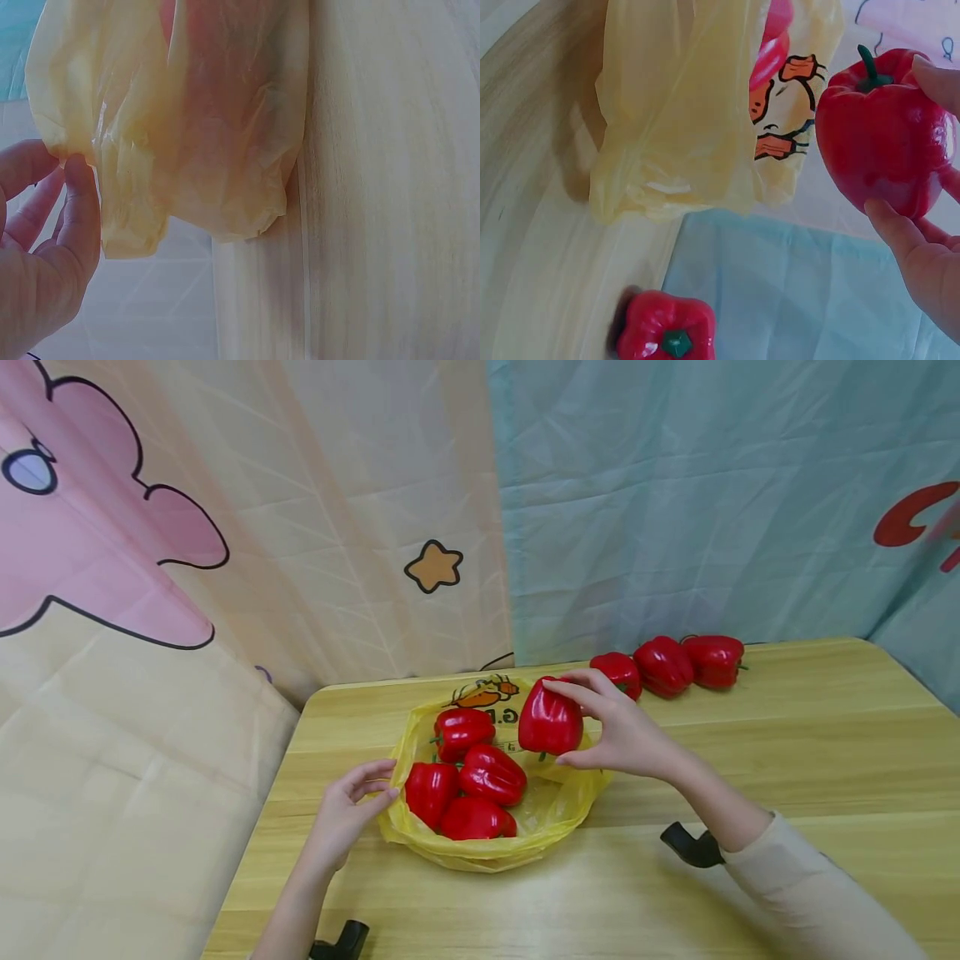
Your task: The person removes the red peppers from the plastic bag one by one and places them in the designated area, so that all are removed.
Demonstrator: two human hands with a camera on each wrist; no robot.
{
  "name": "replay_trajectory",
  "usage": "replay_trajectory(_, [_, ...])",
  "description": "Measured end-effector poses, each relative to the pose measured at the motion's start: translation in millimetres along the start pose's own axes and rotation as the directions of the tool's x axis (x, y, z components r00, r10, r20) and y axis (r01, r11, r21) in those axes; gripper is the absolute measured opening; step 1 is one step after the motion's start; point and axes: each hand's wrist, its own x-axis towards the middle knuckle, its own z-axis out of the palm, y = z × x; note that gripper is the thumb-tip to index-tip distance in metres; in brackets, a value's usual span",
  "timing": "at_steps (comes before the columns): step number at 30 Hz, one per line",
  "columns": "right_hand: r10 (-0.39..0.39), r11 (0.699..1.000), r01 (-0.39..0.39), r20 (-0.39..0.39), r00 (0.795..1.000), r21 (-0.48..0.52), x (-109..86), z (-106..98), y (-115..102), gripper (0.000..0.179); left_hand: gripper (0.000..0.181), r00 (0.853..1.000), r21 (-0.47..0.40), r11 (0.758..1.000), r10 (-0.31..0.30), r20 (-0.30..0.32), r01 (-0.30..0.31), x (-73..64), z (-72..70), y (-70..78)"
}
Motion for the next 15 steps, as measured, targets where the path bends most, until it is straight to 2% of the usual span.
replay_trajectory(15, [0.01,1.0,-0.011,-0.023,1.0,-0.021,-20.4,-15,11,0.084,0.038,1.0,-0.003,1.0,0.003,0.003,-0.003,-1.7,-0.6,-0.5])
